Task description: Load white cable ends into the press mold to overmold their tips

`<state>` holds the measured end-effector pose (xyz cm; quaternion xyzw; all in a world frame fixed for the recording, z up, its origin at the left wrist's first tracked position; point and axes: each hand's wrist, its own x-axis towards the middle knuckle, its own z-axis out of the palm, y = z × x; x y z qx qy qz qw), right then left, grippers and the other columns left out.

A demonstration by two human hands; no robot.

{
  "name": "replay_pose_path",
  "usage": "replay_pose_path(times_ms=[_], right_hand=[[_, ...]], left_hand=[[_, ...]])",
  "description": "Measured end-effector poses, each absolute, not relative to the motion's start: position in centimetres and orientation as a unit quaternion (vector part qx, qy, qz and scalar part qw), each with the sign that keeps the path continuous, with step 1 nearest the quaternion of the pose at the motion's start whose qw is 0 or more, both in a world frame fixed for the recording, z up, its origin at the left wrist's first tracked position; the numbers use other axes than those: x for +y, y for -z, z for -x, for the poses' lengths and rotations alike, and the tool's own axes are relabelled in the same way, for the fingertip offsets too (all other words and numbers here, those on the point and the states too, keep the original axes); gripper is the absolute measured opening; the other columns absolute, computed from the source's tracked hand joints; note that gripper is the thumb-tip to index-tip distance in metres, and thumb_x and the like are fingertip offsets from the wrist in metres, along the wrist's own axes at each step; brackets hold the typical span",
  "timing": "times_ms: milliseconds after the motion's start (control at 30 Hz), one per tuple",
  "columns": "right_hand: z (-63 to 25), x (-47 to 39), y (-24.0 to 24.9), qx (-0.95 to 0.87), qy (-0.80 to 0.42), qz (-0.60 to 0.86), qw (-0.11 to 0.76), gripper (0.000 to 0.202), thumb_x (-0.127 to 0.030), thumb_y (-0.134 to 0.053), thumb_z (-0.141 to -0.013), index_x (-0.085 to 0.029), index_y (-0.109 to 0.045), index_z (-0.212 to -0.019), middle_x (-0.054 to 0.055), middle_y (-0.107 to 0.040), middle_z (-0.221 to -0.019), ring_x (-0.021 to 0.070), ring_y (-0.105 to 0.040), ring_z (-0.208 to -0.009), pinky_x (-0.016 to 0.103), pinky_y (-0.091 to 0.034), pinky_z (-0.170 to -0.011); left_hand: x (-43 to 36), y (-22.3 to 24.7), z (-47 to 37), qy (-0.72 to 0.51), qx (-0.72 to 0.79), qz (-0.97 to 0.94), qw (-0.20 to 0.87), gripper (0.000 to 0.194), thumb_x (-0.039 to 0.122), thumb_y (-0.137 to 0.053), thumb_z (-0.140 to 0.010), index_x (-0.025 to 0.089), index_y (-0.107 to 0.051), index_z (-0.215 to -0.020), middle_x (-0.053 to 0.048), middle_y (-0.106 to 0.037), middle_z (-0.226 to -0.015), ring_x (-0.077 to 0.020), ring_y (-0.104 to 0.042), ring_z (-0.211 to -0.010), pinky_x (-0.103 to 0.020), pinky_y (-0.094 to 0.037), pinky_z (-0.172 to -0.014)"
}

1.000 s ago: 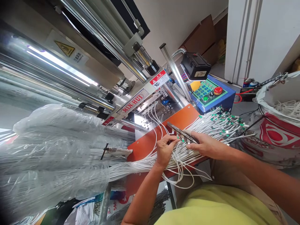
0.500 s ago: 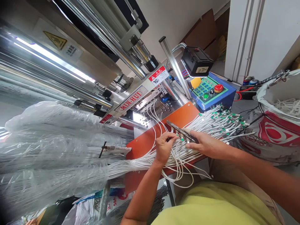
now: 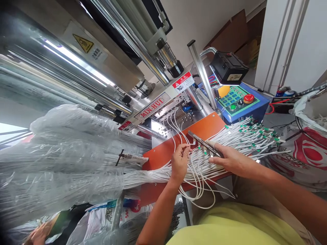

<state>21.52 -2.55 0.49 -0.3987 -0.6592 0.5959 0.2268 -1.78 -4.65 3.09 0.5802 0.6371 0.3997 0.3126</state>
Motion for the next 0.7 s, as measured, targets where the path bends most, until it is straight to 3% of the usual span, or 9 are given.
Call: replay_pose_path(times_ms=[67,233,500,567,700], right_hand=[[-21.5,-2.5,-0.5,-0.664,-0.593,0.394,0.230,0.065,-0.057,-0.059,-0.089,-0.024,-0.049,-0.144,0.003,-0.063,-0.135,0.0318,-0.058,-0.119,0.039,-0.045,-0.102],[-21.4,-2.7,-1.2,-0.660,-0.594,0.403,0.222,0.068,-0.053,-0.058,-0.090,-0.023,-0.042,-0.149,0.004,-0.064,-0.133,0.0310,-0.059,-0.119,0.039,-0.045,-0.103],[-21.2,-2.9,-1.3,-0.655,-0.590,0.396,0.257,0.068,-0.041,-0.064,-0.085,-0.024,-0.047,-0.148,0.003,-0.059,-0.140,0.0321,-0.054,-0.127,0.040,-0.041,-0.109],[-21.1,-2.9,-1.2,-0.650,-0.597,0.397,0.251,0.067,-0.040,-0.065,-0.084,-0.024,-0.050,-0.146,0.003,-0.062,-0.137,0.0318,-0.057,-0.123,0.040,-0.043,-0.107],[-20.9,-2.7,-1.1,-0.623,-0.596,0.428,0.272,0.065,-0.042,-0.067,-0.080,-0.021,-0.056,-0.141,0.002,-0.072,-0.119,0.0314,-0.062,-0.115,0.038,-0.049,-0.099]], left_hand=[[-4.0,-2.9,2.1,-0.399,0.661,-0.558,0.303,0.030,0.044,-0.047,-0.098,0.018,-0.063,-0.093,0.003,-0.057,-0.062,-0.0106,-0.051,-0.056,-0.022,-0.041,-0.058],[-0.8,-2.6,1.9,-0.288,0.661,-0.562,0.406,0.045,0.060,-0.059,-0.085,0.017,-0.065,-0.074,0.006,-0.045,-0.047,-0.0092,-0.041,-0.045,-0.022,-0.031,-0.048],[-0.6,-2.6,2.3,-0.243,0.626,-0.559,0.486,0.050,0.062,-0.061,-0.079,0.016,-0.058,-0.060,0.007,-0.038,-0.044,-0.0066,-0.032,-0.043,-0.022,-0.023,-0.046],[-0.9,-3.1,2.8,-0.246,0.593,-0.550,0.534,0.052,0.063,-0.060,-0.080,0.016,-0.056,-0.059,0.008,-0.034,-0.043,-0.0058,-0.028,-0.041,-0.022,-0.020,-0.045],[-1.3,-3.3,3.2,-0.182,0.480,-0.589,0.624,0.050,0.060,-0.066,-0.079,0.013,-0.061,-0.063,0.007,-0.039,-0.046,-0.0048,-0.030,-0.043,-0.022,-0.019,-0.045]])
